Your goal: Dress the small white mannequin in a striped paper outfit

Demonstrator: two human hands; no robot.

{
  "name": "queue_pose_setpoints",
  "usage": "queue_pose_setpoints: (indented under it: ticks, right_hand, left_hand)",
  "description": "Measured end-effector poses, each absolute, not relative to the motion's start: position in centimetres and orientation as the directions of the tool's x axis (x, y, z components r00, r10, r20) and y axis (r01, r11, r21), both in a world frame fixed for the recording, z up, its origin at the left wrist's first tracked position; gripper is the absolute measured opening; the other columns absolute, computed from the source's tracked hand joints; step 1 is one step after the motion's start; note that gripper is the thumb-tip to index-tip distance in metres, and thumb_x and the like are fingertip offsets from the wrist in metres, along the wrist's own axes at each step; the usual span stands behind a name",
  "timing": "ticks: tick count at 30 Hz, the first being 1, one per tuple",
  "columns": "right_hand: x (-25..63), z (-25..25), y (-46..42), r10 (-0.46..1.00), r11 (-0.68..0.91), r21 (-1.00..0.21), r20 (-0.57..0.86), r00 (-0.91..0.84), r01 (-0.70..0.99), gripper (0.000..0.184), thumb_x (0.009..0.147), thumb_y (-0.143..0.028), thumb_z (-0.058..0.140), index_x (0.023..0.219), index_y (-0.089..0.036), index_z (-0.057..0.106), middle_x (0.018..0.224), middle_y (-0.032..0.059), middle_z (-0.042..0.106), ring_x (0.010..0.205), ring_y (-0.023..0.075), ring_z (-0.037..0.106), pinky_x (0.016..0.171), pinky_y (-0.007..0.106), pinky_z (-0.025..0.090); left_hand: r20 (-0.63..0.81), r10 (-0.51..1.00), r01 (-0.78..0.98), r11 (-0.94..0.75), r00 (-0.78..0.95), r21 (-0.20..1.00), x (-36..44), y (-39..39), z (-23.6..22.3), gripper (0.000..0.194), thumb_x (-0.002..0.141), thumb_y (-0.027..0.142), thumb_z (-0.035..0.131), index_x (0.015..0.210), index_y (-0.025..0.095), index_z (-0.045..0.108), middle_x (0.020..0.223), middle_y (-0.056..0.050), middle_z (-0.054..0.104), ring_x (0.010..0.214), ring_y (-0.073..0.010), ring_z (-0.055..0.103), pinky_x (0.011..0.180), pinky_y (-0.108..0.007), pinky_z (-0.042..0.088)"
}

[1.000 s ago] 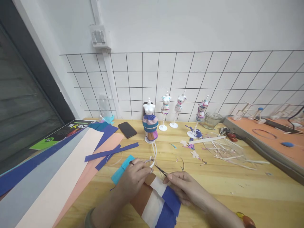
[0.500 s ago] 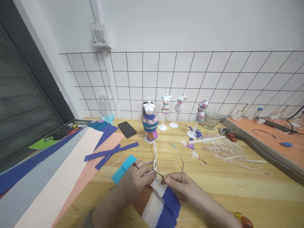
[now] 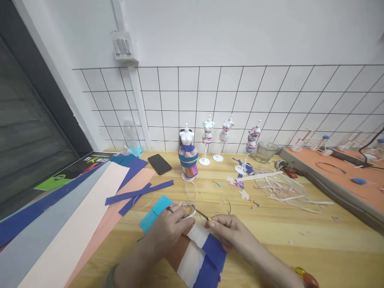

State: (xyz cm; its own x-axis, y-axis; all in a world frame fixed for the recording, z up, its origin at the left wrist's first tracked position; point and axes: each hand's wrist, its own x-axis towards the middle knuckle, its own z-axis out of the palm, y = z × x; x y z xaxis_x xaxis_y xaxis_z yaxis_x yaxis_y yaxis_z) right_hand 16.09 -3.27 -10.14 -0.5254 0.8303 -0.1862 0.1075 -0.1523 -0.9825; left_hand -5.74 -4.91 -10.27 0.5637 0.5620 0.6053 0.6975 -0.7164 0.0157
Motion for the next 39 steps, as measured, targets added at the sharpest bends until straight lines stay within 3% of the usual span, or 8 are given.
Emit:
queue_pose_setpoints:
  ticks: [6, 9, 16, 21, 23, 27, 34, 39]
  right_hand:
    - [16.3, -11.2, -2.2, 0.931, 0.072, -0.934, -0.063, -0.359, 0.351, 0.028, 0.075, -0.042, 0.065, 0.075, -0.015, 0.06, 0.062, -0.0025, 0.051, 0.056, 0.0115, 0.043, 0.05, 0.022, 0.031]
    - [15.9, -11.5, -2.0, 0.947, 0.085, -0.903, -0.057, -0.316, 0.42, 0.015, 0.071, -0.028, 0.067, 0.077, -0.015, 0.064, 0.063, -0.0019, 0.056, 0.059, 0.0136, 0.047, 0.052, 0.023, 0.032]
    - [14.4, -10.7, -2.3, 0.964, 0.062, -0.971, -0.001, -0.265, 0.229, 0.03, 0.076, -0.043, 0.059, 0.063, -0.017, 0.055, 0.062, -0.0022, 0.049, 0.062, 0.0138, 0.044, 0.058, 0.024, 0.033]
    - [13.9, -11.0, -2.5, 0.941, -0.107, -0.992, -0.12, -0.315, 0.061, 0.035, 0.072, -0.053, 0.061, 0.072, -0.02, 0.051, 0.044, -0.0102, 0.036, 0.037, 0.0071, 0.028, 0.039, 0.021, 0.025]
    - [13.9, -11.2, -2.5, 0.937, -0.151, -0.989, -0.141, -0.319, -0.005, 0.038, 0.066, -0.052, 0.068, 0.072, -0.02, 0.049, 0.046, -0.0098, 0.043, 0.033, 0.0052, 0.028, 0.035, 0.02, 0.024]
    - [15.0, -10.7, -1.5, 0.958, -0.15, -0.981, -0.114, -0.262, -0.121, 0.043, 0.058, -0.05, 0.077, 0.073, -0.018, 0.052, 0.055, -0.0034, 0.058, 0.036, 0.0083, 0.046, 0.039, 0.023, 0.04]
    - [22.2, -7.8, 2.7, 0.976, 0.133, -0.957, 0.082, 0.2, -0.259, 0.041, 0.059, -0.036, 0.078, 0.09, -0.016, 0.06, 0.071, 0.0, 0.06, 0.058, 0.0105, 0.058, 0.062, 0.026, 0.055]
    - [29.1, -6.2, 5.2, 0.785, 0.383, -0.922, 0.292, 0.547, -0.058, 0.028, 0.07, -0.031, 0.062, 0.093, -0.018, 0.052, 0.081, 0.0016, 0.055, 0.07, 0.0114, 0.06, 0.08, 0.031, 0.053]
  left_hand:
    - [0.631, 0.552, 0.698, -0.715, 0.545, 0.023, -5.8, -4.8, -10.2, 0.034, 0.098, 0.022, 0.033, 0.093, 0.019, 0.066, 0.072, -0.004, 0.059, 0.068, -0.0135, 0.057, 0.066, -0.024, 0.048]
    - [0.636, 0.549, 0.687, -0.726, 0.542, 0.041, -5.7, -4.9, -10.1, 0.032, 0.097, 0.022, 0.034, 0.094, 0.019, 0.066, 0.075, -0.004, 0.062, 0.071, -0.0141, 0.057, 0.07, -0.026, 0.049]
    - [0.671, 0.494, 0.641, -0.766, 0.553, 0.036, -5.4, -5.1, -9.9, 0.026, 0.096, 0.019, 0.038, 0.099, 0.018, 0.064, 0.083, -0.007, 0.067, 0.074, -0.0158, 0.059, 0.073, -0.029, 0.048]
    - [0.654, 0.499, 0.636, -0.771, 0.569, 0.034, -5.3, -5.1, -10.3, 0.026, 0.096, 0.02, 0.038, 0.099, 0.019, 0.064, 0.076, -0.005, 0.064, 0.073, -0.015, 0.059, 0.072, -0.028, 0.048]
    - [0.651, 0.498, 0.633, -0.773, 0.573, 0.034, -5.3, -5.1, -10.4, 0.027, 0.096, 0.02, 0.038, 0.1, 0.019, 0.064, 0.076, -0.005, 0.064, 0.073, -0.0149, 0.058, 0.071, -0.028, 0.048]
    - [0.661, 0.484, 0.621, -0.783, 0.574, 0.033, -5.6, -5.0, -10.5, 0.027, 0.096, 0.019, 0.037, 0.103, 0.019, 0.064, 0.077, -0.006, 0.064, 0.073, -0.0148, 0.058, 0.071, -0.028, 0.048]
    - [0.672, 0.483, 0.61, -0.791, 0.561, 0.059, -5.7, -5.1, -10.0, 0.031, 0.097, 0.019, 0.033, 0.103, 0.019, 0.063, 0.086, -0.008, 0.067, 0.078, -0.0155, 0.058, 0.073, -0.03, 0.048]
    - [0.704, 0.449, 0.601, -0.798, 0.551, 0.039, -5.6, -5.0, -9.8, 0.029, 0.096, 0.014, 0.035, 0.1, 0.016, 0.063, 0.082, -0.007, 0.068, 0.074, -0.0148, 0.057, 0.069, -0.028, 0.047]
